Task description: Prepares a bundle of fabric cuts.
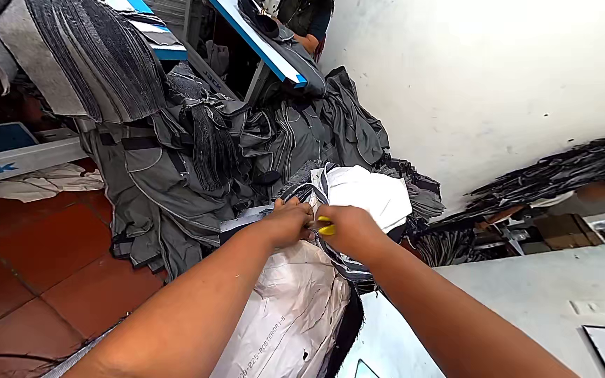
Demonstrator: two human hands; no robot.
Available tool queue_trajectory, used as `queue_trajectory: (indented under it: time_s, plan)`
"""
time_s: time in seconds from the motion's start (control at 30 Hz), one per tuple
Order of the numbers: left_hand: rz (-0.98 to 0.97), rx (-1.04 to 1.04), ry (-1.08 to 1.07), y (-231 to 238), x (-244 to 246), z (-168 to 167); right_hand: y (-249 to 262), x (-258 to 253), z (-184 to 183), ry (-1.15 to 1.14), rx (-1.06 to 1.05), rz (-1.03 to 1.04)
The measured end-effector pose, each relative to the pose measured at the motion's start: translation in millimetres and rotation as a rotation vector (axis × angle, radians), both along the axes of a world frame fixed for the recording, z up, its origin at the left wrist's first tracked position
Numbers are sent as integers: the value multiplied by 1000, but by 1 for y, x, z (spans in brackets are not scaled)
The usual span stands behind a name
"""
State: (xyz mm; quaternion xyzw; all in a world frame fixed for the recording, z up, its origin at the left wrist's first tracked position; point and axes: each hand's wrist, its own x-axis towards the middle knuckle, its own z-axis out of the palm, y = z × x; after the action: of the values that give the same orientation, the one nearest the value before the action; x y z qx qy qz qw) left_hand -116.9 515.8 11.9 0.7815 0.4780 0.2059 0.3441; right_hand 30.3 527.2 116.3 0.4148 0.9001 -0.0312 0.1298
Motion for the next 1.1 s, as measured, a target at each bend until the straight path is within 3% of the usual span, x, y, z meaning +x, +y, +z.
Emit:
queue_trajectory:
  time_s: [0.07, 0.17, 0.4, 0.6, 0.77, 0.83, 0.97, 1.03, 1.1]
  plan:
    - [9, 1, 28, 0, 0, 2, 4, -12, -4, -218, -70, 42]
    - [21, 21, 17, 2, 0, -4, 11, -20, -2, -365, -144, 64]
    - [20, 25, -1, 2, 0, -6, 19, -27, 1, -469, -279, 144]
    - [19, 6, -23, 1, 0, -3, 28, 1, -11, -150, -352, 220]
    - [11, 30, -18, 3, 0, -5, 40, 30, -22, 205, -534, -153]
    - [11, 43, -24, 2, 0, -8, 36, 28, -21, 167, -463, -145]
    - [18, 53, -49, 2, -1, -8, 17, 9, -9, -160, -170, 204]
    - [19, 59, -48, 2, -1, -8, 13, 15, -16, -146, -82, 323]
    - [27, 68, -61, 1, 0, -8, 8, 24, -26, 15, -17, 325]
